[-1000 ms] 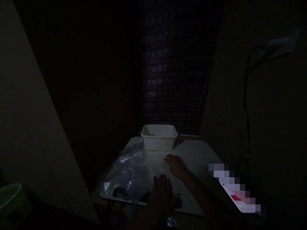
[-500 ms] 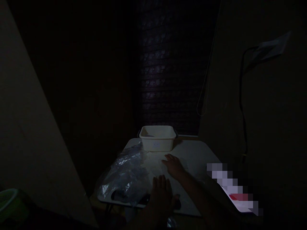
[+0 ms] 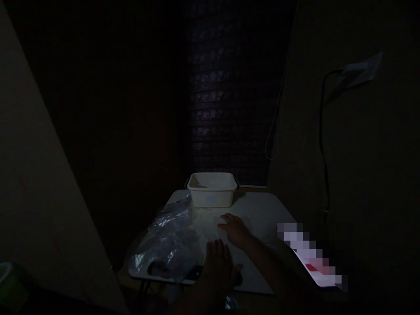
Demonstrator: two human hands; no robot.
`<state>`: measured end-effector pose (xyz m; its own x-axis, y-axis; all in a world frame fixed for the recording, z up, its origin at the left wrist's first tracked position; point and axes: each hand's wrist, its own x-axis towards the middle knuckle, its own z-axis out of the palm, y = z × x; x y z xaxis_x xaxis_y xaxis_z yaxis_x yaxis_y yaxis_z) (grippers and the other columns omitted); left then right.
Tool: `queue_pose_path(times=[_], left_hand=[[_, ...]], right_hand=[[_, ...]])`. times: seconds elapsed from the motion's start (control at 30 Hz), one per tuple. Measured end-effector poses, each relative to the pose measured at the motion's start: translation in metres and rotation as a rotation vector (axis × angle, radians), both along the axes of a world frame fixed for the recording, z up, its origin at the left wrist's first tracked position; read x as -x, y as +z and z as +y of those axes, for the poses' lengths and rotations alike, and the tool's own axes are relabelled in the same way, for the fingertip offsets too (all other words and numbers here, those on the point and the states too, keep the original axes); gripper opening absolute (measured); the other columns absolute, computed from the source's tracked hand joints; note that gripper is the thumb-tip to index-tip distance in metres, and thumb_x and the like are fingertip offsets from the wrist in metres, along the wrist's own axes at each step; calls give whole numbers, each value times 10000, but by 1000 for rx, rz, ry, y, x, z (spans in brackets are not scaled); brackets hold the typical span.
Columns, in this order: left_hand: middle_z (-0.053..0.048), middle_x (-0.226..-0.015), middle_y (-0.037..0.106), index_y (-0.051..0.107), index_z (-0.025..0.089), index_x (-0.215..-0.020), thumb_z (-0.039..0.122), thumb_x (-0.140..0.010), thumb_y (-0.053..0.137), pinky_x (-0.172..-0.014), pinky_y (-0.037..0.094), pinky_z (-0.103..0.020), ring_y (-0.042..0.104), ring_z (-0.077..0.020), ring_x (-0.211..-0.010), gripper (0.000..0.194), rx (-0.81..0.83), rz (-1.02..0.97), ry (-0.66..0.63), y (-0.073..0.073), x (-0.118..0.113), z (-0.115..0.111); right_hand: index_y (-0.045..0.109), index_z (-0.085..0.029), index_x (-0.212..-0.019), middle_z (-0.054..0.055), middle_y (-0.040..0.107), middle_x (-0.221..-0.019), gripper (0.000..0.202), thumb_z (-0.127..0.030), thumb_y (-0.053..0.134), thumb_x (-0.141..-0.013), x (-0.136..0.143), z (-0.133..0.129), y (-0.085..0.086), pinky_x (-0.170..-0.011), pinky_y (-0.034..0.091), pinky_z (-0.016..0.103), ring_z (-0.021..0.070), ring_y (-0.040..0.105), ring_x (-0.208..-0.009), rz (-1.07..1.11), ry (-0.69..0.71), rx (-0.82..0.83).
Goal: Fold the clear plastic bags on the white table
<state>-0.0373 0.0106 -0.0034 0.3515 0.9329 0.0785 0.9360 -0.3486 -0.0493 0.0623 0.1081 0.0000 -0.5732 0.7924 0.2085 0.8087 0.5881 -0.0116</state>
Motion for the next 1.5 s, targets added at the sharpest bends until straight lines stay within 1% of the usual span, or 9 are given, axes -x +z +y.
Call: queue_pose_path(times=[0.13, 0.27, 0.43, 0.57, 0.73, 0.93, 1.07, 1.2, 1.5], left_hand=[[-166, -1173, 287, 309, 68, -1127, 428, -746, 92, -854, 121, -453, 213, -279, -1074, 567, 38, 3, 0, 4, 0, -1], [-173, -1166, 294, 312, 59, -1124, 412, -750, 98, -856, 123, -450, 203, -279, -1078, 557, 57, -1, 3, 10, -1, -3], [-176, -1158, 308, 331, 50, -1112, 425, -746, 86, -853, 129, -454, 222, -289, -1067, 578, 42, -8, 15, 8, -3, -1], [-178, -1157, 309, 330, 45, -1112, 430, -744, 78, -851, 122, -457, 232, -292, -1062, 590, 22, -7, 23, 3, -5, 2], [-174, -1160, 305, 328, 54, -1115, 428, -742, 77, -847, 115, -462, 226, -290, -1065, 585, 7, 0, 18, 2, -6, 3], [-175, -1164, 297, 325, 53, -1116, 421, -743, 102, -852, 116, -459, 218, -288, -1069, 569, 37, 0, 11, 5, -5, 1], [-174, -1163, 299, 320, 51, -1118, 409, -747, 108, -854, 121, -454, 211, -286, -1073, 557, 47, 8, 12, 8, -5, -1], [-166, -1167, 296, 309, 65, -1126, 408, -750, 84, -853, 122, -455, 204, -275, -1078, 556, 49, 18, 0, 9, -2, -3], [-175, -1163, 299, 335, 52, -1110, 421, -743, 98, -848, 116, -466, 220, -298, -1065, 572, 46, -19, 8, 5, -8, 1]], right_hand=[[501, -236, -938, 53, 377, -1112, 343, -119, 330, -664, 10, 4, 2, -785, 218, 338, 187, 253, -1030, 15, -97, 7], [504, -235, -932, 58, 408, -1079, 329, -134, 321, -678, 15, 8, 3, -763, 239, 339, 192, 282, -1005, 24, -135, -6], [474, -239, -973, 47, 401, -1082, 388, -91, 342, -640, 8, 6, 2, -772, 226, 324, 176, 280, -998, 10, -83, -22], [507, -244, -923, 30, 398, -1081, 368, -85, 345, -633, -4, 0, 3, -773, 226, 307, 167, 286, -989, -5, -22, -27], [490, -254, -941, 25, 392, -1087, 384, -77, 339, -635, -12, -5, 3, -770, 224, 312, 163, 279, -995, -18, -12, -14], [492, -225, -940, 49, 387, -1097, 353, -100, 331, -651, 4, 1, 2, -774, 212, 321, 180, 270, -1005, -8, -62, -28], [510, -217, -906, 63, 407, -1075, 314, -129, 313, -678, 18, 5, 4, -745, 233, 331, 194, 302, -976, 12, -149, -36], [512, -217, -892, 64, 413, -1066, 310, -119, 326, -664, 19, 5, 7, -736, 237, 333, 195, 313, -961, 18, -207, -35], [493, -263, -928, 17, 385, -1094, 400, -73, 353, -604, -9, -1, 2, -766, 224, 317, 170, 277, -995, -8, -38, -6]])
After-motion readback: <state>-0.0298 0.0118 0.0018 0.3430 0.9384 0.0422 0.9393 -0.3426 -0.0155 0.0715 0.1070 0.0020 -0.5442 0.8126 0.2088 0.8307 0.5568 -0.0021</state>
